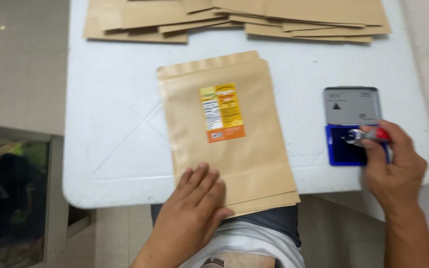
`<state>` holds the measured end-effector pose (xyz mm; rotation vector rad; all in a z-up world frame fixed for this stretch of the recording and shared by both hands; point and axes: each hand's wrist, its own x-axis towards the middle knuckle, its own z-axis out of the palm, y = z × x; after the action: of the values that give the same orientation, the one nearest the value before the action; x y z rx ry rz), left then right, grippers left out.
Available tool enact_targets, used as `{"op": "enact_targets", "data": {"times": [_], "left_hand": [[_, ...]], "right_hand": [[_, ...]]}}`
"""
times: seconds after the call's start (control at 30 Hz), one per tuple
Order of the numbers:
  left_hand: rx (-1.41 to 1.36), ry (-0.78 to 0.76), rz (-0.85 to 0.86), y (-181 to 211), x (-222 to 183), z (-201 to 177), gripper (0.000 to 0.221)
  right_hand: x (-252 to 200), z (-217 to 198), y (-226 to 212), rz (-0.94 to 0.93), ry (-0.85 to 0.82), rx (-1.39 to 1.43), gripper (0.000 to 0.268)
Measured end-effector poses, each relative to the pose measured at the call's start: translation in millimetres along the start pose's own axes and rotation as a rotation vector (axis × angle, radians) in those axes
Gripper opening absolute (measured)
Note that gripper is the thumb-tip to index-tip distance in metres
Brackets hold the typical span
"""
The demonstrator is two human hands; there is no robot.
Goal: Manually stamping paper bags with a date or batch code using an ink pad and a hand stamp.
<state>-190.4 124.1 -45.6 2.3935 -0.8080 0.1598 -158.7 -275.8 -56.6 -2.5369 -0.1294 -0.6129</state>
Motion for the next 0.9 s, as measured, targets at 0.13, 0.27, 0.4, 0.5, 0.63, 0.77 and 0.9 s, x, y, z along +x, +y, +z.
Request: {"op": "enact_targets", "data": {"times": [0.13, 0.27, 0.4, 0.5, 0.63, 0.77, 0.9], "left_hand": [[0.012, -0.031, 0.013, -5.7, -11.0, 15.6, 0.051], [-0.005, -0.015, 0.013, -8.1, -14.0, 18.6, 0.048], [0.009, 0.005, 0.027, -12.1, -16.7, 27.4, 0.051], [0.021, 0.018, 0.029, -13.7, -18.5, 30.3, 0.053], [0.041, 0.029, 0.03, -14.5, -19.7, 33.7, 0.056], [0.013, 0.043, 0.028, -15.0, -21.2, 34.8, 0.053], [0.009, 0.05, 0.027, -15.3, -21.4, 35.9, 0.052]], "right_hand": [[5.7, -1.2, -25.4, 0.107, -0.014, 0.227, 0.036], [17.5, 20.3, -73.4, 0.061, -0.002, 0.351, 0.037], [38.5, 59.1, -117.8, -0.034, -0.103, 0.468, 0.04], [58.2, 83.5, -153.2, -0.137, -0.203, 0.45, 0.039], [70.4, 114.3, -169.0, -0.17, -0.269, 0.48, 0.037], [71.5, 126.9, -171.9, -0.212, -0.295, 0.485, 0.037], [69.8, 131.1, -172.6, -0.203, -0.294, 0.443, 0.037]]}}
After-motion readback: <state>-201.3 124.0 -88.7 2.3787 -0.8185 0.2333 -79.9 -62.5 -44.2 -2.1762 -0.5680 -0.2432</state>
